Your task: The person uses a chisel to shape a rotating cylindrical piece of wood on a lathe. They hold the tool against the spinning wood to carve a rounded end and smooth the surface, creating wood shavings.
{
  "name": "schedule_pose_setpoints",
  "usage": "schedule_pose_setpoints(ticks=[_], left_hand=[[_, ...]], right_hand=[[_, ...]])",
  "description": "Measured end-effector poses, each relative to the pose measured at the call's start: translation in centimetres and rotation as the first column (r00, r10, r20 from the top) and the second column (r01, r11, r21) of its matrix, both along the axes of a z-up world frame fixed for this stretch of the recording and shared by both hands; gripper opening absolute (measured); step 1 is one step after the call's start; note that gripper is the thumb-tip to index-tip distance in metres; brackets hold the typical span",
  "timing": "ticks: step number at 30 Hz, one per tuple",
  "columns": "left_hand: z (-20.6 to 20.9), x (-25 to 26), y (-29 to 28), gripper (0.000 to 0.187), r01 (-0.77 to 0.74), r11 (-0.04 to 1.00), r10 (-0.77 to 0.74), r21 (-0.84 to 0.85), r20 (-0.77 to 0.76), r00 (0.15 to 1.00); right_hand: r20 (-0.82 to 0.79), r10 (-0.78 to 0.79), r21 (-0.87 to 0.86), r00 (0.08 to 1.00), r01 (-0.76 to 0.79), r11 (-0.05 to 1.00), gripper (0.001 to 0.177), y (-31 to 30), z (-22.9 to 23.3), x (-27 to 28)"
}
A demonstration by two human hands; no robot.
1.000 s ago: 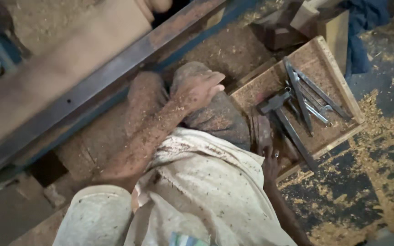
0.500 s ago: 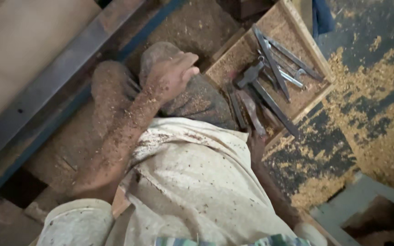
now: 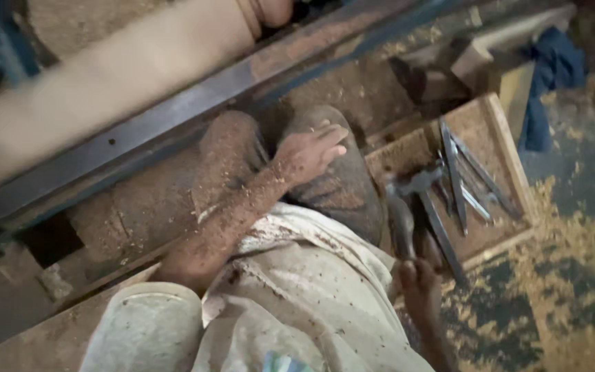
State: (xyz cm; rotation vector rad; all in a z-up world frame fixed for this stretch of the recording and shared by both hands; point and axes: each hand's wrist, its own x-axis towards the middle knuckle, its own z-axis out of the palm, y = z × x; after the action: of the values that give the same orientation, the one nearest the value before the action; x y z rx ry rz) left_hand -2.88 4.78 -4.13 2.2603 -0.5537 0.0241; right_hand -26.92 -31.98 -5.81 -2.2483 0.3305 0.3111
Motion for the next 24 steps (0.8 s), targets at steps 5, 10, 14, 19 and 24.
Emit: schedule_pose_setpoints(ticks=[5, 10, 14, 19, 24], left_hand=[[0.9, 1.4, 1.0, 0.042, -0.191, 0.977, 0.13, 0.093, 0.448, 0.885], [0.9, 5.7, 5.8, 0.054, -0.149, 0.933, -0.02, 0.327, 0.464, 0.886], [-2.1, 9.7, 9.1, 0.054, -0.104, 0.905, -0.091, 0.412, 0.426, 0.9], [-4.7, 11.3, 10.1, 0.047, -0.15, 0.873, -0.123, 0.463, 0.508, 0.853], [-4.3, 11.4, 10.2, 0.044, -0.211, 0.844, -0.097, 0.494, 0.527, 0.845]], right_hand=[[-0.014, 0.01, 0.226, 1.0, -0.007, 0.974, 0.018, 5.9, 1.6, 17.6], [-0.035, 0.422, 0.621, 0.906, -0.311, 0.72, 0.021, 13.7, -3.0, 30.3], [-0.354, 0.477, 0.47, 0.804, -0.288, 0.834, 0.027, 17.3, -2.8, 35.1], [-0.297, 0.528, 0.453, 0.796, -0.369, 0.812, 0.043, 18.4, 0.4, 37.2], [-0.241, 0.57, 0.511, 0.785, -0.397, 0.762, 0.055, 19.7, 2.4, 37.8]])
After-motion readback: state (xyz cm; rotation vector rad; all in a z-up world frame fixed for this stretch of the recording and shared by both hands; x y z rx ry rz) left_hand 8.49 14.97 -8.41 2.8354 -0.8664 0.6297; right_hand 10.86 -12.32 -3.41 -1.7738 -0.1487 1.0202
